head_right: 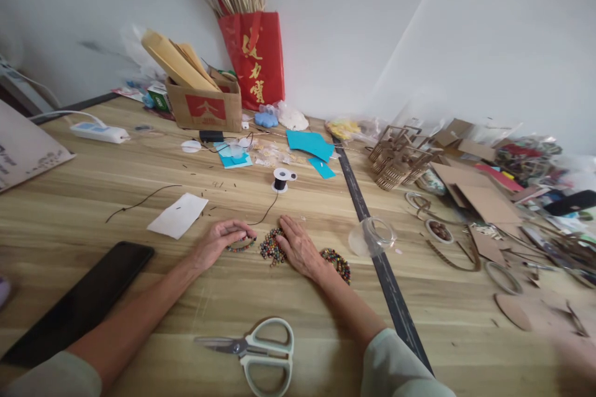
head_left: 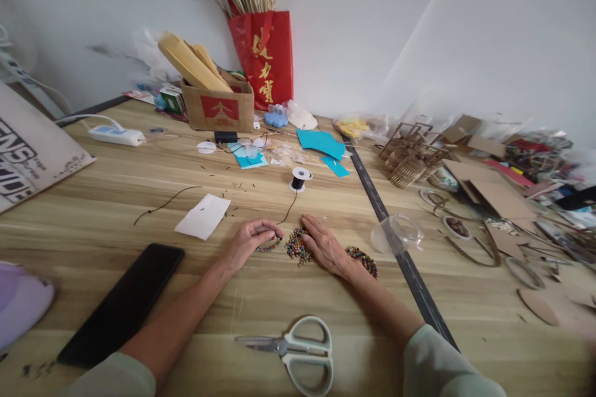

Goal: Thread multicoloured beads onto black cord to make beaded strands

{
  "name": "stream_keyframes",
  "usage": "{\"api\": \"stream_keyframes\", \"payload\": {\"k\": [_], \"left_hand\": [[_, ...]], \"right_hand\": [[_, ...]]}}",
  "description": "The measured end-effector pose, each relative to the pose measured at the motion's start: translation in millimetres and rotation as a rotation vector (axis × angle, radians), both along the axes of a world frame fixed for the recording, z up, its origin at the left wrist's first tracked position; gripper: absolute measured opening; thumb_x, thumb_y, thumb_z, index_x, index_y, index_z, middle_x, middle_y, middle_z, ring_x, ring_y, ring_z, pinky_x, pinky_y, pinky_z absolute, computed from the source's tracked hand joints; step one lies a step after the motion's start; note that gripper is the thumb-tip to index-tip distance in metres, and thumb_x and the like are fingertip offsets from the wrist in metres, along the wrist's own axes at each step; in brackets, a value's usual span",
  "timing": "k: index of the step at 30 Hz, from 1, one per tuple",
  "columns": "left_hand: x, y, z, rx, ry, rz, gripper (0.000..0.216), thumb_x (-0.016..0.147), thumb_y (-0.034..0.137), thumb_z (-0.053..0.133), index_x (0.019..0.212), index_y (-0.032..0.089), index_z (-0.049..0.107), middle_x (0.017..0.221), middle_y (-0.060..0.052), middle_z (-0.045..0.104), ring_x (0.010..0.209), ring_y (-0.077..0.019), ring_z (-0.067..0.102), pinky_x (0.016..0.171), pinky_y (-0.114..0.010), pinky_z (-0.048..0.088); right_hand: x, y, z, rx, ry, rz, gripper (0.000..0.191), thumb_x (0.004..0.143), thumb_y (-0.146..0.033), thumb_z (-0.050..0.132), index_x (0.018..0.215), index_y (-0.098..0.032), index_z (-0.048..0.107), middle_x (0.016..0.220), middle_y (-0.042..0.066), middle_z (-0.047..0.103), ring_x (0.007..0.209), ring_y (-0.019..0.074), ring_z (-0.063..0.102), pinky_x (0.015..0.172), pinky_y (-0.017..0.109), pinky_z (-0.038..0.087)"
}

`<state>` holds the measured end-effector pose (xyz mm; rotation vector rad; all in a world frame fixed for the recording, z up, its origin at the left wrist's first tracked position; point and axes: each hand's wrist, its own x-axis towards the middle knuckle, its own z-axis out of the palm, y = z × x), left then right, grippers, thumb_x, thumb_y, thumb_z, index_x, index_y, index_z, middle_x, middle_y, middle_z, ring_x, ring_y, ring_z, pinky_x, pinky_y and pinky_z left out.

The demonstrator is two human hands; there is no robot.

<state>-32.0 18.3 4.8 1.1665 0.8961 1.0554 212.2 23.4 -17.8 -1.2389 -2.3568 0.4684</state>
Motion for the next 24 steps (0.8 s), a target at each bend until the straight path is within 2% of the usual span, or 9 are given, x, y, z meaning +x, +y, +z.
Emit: {"api": "stream_keyframes", "payload": {"k": [8,15,19,24], "left_hand": [[-2,1,-1.8,0.035,0.064,0.024,0.018,0.073,0.029,0.068,0.083,0.014,0.071,0.087,-0.007,0.075,0.087,-0.0209,0.067,0.086,-0.031,0.047],[-3,3,-5.5,0.001,0.031,0.054,0.017,0.071,0.027,0.070,0.082,0.014,0.070,0.085,-0.007,0.075,0.085,-0.0201,0.066,0.084,-0.030,0.047],[-3,4,-8.3,-0.047,-0.035,0.083,0.019,0.070,0.029,0.071,0.082,0.015,0.069,0.085,-0.006,0.075,0.084,-0.0193,0.066,0.082,-0.029,0.047],[-2,5,-7.6,-0.068,-0.033,0.085,0.019,0.069,0.028,0.072,0.081,0.014,0.070,0.083,-0.007,0.075,0.083,-0.0190,0.065,0.081,-0.028,0.046]], "right_hand": [[-1,-5,6.5,-0.042,-0.025,0.131,0.056,0.100,-0.043,0.030,0.148,-0.015,0.028,0.152,0.014,0.031,0.143,0.0225,0.025,0.117,0.046,0.027],[-2,0,10.8,0.005,-0.077,0.274,0.051,0.100,-0.040,0.034,0.145,-0.016,0.036,0.151,0.014,0.033,0.142,0.0232,0.027,0.116,0.046,0.028],[-3,0,12.9,0.016,-0.091,0.304,0.047,0.101,-0.037,0.033,0.142,-0.014,0.042,0.148,0.015,0.039,0.141,0.0236,0.028,0.115,0.045,0.029],[-3,-3,14.9,0.031,-0.064,0.328,0.047,0.100,-0.035,0.035,0.141,-0.014,0.042,0.146,0.016,0.041,0.141,0.0251,0.029,0.113,0.047,0.033]]}}
